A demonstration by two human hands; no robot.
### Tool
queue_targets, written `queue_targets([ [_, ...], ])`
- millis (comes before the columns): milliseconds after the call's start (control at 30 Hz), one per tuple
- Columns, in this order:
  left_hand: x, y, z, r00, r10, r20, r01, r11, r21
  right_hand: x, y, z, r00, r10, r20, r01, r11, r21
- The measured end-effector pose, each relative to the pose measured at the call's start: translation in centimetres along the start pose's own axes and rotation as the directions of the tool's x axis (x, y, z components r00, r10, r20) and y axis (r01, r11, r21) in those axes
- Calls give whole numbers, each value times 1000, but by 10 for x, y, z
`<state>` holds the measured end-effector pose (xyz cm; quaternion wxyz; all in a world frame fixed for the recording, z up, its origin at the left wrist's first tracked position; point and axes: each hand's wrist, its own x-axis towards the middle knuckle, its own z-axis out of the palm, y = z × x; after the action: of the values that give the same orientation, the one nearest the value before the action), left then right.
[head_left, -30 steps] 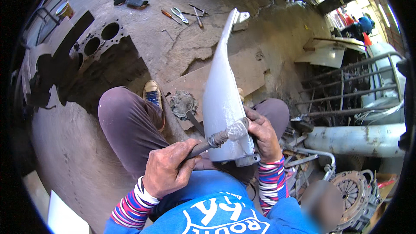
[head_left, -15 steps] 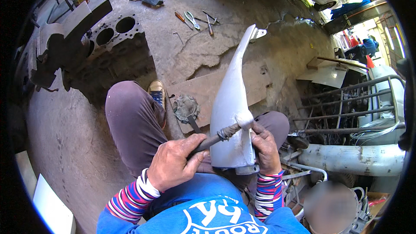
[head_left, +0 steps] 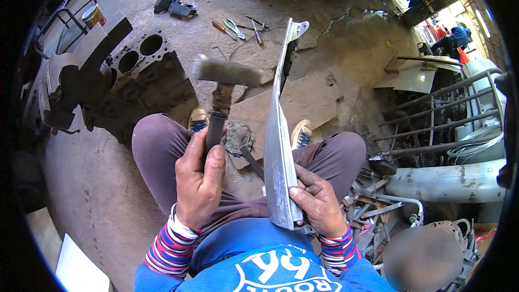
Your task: The person sits on the floor and uses a hammer and metal file to shape and smooth a white car fender. They then move to a white car and use a wrench to tighten bolts on the open driver-side door hinge.
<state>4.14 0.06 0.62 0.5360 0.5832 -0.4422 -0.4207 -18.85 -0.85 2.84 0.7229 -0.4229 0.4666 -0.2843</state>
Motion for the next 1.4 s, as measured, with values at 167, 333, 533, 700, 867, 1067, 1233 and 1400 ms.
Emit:
queue_targets([
  [167, 16, 5, -5, 997, 29, 76, -53, 938, 344, -1, 7, 0, 999, 32, 27, -32, 999, 2],
  [333, 8, 12, -7, 995, 102, -10, -97, 969, 229, -5, 4, 2, 998, 51, 30, -51, 999, -13],
  [533, 12, 0, -15, 990, 22, 139, -71, 932, 355, -1, 9, 10, 995, 90, 50, -85, 993, -82],
  [700, -1, -10, -7, 972, -234, -1, 234, 972, -22, -6, 16, 14, 996, 82, 36, -80, 994, -70],
  [867, 0, -5, -5, 968, -251, -23, 244, 956, -164, -6, 17, 19, 993, 91, 71, -85, 992, -90],
  [1067, 3, 2, -13, 976, -178, -126, 146, 963, -224, -13, 8, 34, 971, 91, 221, 1, 924, -382],
  [1233, 2, -4, -33, 970, -188, -154, 129, 935, -329, -7, 8, 58, 863, -158, 480, 441, 701, -561],
  [1400, 5, -16, -39, 969, -227, -97, 160, 876, -455, 6, -11, 60, 805, -95, 586, 550, 491, -676],
])
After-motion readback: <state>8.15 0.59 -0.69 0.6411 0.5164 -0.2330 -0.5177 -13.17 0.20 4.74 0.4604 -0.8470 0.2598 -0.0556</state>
